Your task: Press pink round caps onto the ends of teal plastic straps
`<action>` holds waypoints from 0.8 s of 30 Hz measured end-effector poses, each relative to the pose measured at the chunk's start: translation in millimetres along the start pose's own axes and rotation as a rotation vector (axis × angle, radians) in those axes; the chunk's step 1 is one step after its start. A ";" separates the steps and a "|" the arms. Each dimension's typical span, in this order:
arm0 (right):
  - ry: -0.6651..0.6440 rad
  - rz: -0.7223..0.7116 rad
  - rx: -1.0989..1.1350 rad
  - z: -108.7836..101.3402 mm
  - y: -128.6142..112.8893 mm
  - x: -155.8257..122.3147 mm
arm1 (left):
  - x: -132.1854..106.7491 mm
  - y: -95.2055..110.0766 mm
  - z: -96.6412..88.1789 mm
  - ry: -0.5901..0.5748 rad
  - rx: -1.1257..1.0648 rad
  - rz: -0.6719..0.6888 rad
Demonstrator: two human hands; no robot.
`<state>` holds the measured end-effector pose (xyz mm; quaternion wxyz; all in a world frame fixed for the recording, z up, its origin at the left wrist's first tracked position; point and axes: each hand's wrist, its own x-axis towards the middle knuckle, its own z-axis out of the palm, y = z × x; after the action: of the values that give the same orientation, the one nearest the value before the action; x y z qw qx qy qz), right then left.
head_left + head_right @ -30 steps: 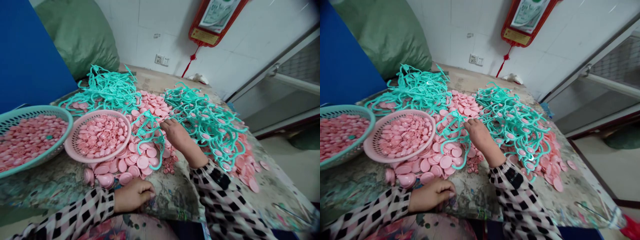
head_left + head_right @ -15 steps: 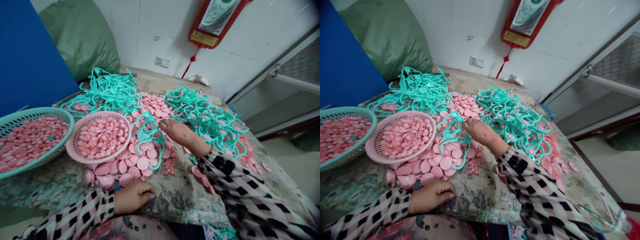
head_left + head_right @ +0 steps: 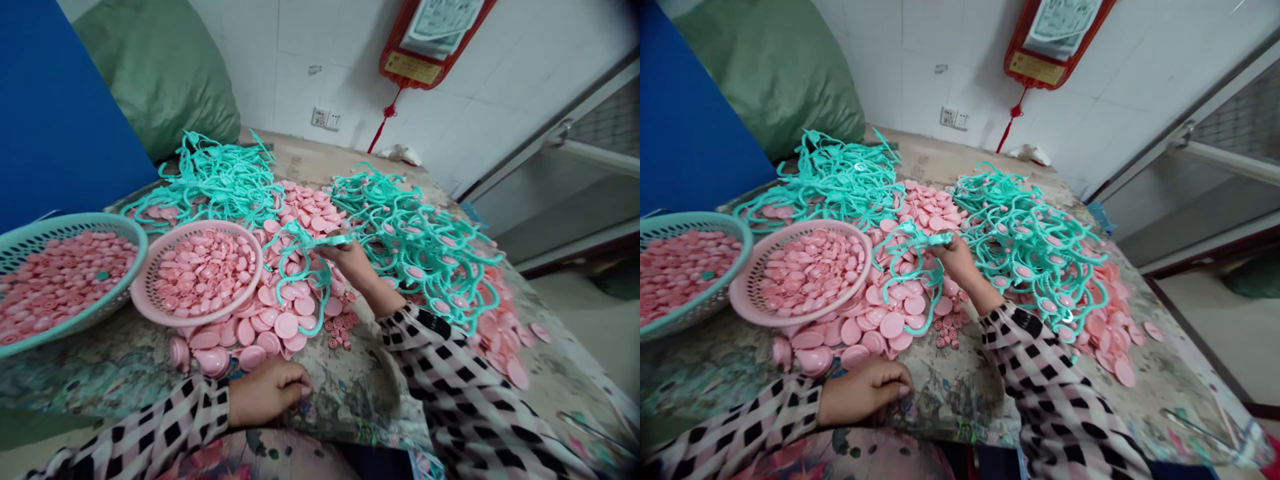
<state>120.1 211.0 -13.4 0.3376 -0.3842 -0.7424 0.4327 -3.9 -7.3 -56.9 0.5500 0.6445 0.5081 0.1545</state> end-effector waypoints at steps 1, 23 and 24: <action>-0.017 0.022 0.047 2.4 -3.1 -1.2 | -0.1 0.1 0.1 0.006 0.002 0.006; 0.114 0.567 0.813 -21.4 -13.5 -217.5 | -8.6 2.6 1.5 -0.049 -0.379 -0.144; 0.090 0.561 0.811 -24.5 -14.6 -221.9 | -9.8 4.3 0.2 -0.044 -0.411 -0.148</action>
<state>242.4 24.2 -28.0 0.3621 -0.4252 -0.3668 0.7440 -6.0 -14.9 -49.7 0.6907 0.4828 0.4999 0.1999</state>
